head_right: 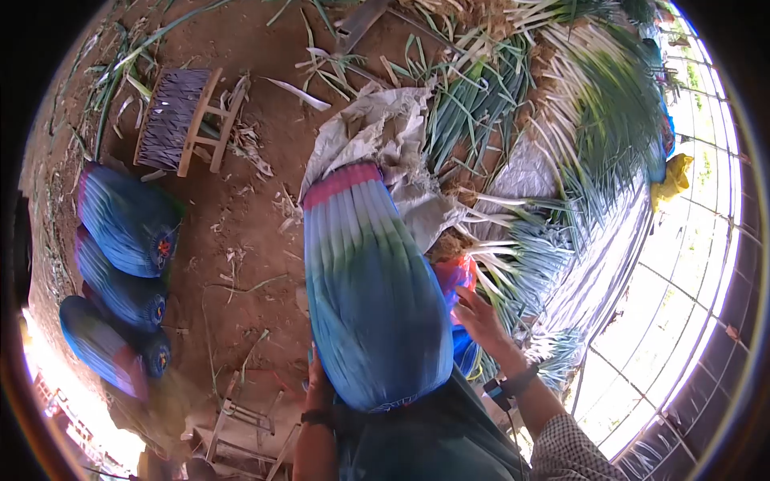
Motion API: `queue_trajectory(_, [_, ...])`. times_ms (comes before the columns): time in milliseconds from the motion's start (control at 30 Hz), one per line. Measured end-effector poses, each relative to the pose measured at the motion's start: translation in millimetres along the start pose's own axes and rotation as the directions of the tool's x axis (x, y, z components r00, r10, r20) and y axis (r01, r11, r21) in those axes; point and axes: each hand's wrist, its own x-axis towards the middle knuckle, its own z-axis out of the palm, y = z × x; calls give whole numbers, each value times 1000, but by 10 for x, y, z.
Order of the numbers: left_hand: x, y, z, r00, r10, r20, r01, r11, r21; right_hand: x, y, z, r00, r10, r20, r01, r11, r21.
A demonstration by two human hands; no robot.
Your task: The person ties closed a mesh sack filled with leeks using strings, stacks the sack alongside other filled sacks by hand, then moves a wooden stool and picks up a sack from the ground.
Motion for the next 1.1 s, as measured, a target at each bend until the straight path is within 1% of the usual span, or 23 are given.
queue_trajectory(33, [-26,-17,46,997,-1,79,7,997,-77,31,52,57,996,-83,18,85,985,-148])
queue_trajectory(67, [-57,-27,98,988,-2,157,26,988,-152,53,107,120,984,-170,46,176,942,-284])
queue_trajectory(100, [-93,-19,151,982,-3,189,34,986,-163,91,154,173,965,-252,78,261,874,-410])
queue_trajectory(200, [-221,15,390,984,-12,180,31,994,-103,65,-86,329,924,-355,144,381,817,-432])
queue_trajectory(233, [-264,49,493,985,-9,171,23,996,-81,91,-60,337,920,-381,95,385,827,-410])
queue_trajectory(333, [-354,226,871,985,21,173,-21,1000,-5,247,-78,152,939,-344,-11,321,885,-337])
queue_trajectory(367, [-377,297,1010,983,32,182,-35,999,10,296,-111,83,945,-323,-47,288,894,-344])
queue_trajectory(467, [-456,407,1283,978,64,199,-67,998,5,509,-129,-213,971,-218,-101,196,961,-195])
queue_trajectory(500, [-513,379,1298,979,71,193,-65,997,-37,617,-87,-326,967,-226,-120,202,962,-185])
queue_trajectory(533, [-570,348,1309,979,77,188,-64,995,-79,667,-120,-460,984,-143,-107,137,989,-64])
queue_trajectory(600, [-684,253,1262,981,80,176,-49,983,-175,786,-211,-731,998,21,-63,-11,987,162])
queue_trajectory(667, [-729,205,1225,981,91,173,-43,963,-266,917,-164,-821,992,3,-126,23,978,208])
queue_trajectory(700, [-671,31,1087,985,-141,99,165,934,-317,964,-107,-833,989,-8,-150,45,969,243])
queue_trajectory(800, [-529,-133,1581,955,33,296,113,879,-462,775,-404,-621,983,-8,-182,37,987,156])
queue_trajectory(833, [-678,-163,1509,954,36,297,107,887,-449,740,-420,-533,981,-22,-193,45,992,115])
queue_trajectory(900, [-661,88,1440,935,148,322,6,902,-433,807,-343,-373,967,-100,-236,109,994,29])
queue_trajectory(933, [-632,182,1251,948,124,294,26,888,-459,751,-192,-180,959,-123,-257,128,992,4])
queue_trajectory(1000, [-464,225,1015,963,48,266,102,847,-522,821,129,74,944,-102,-314,137,986,90])
queue_trajectory(1033, [-495,367,916,950,53,309,117,855,-505,591,-278,173,942,-86,-325,65,995,-75])
queue_trajectory(1067, [-634,522,780,958,40,286,94,893,-439,547,-274,313,947,51,-319,-10,992,128])
queue_trajectory(1100, [-709,750,754,959,49,279,60,927,-371,552,-241,407,946,54,-321,-30,996,81])
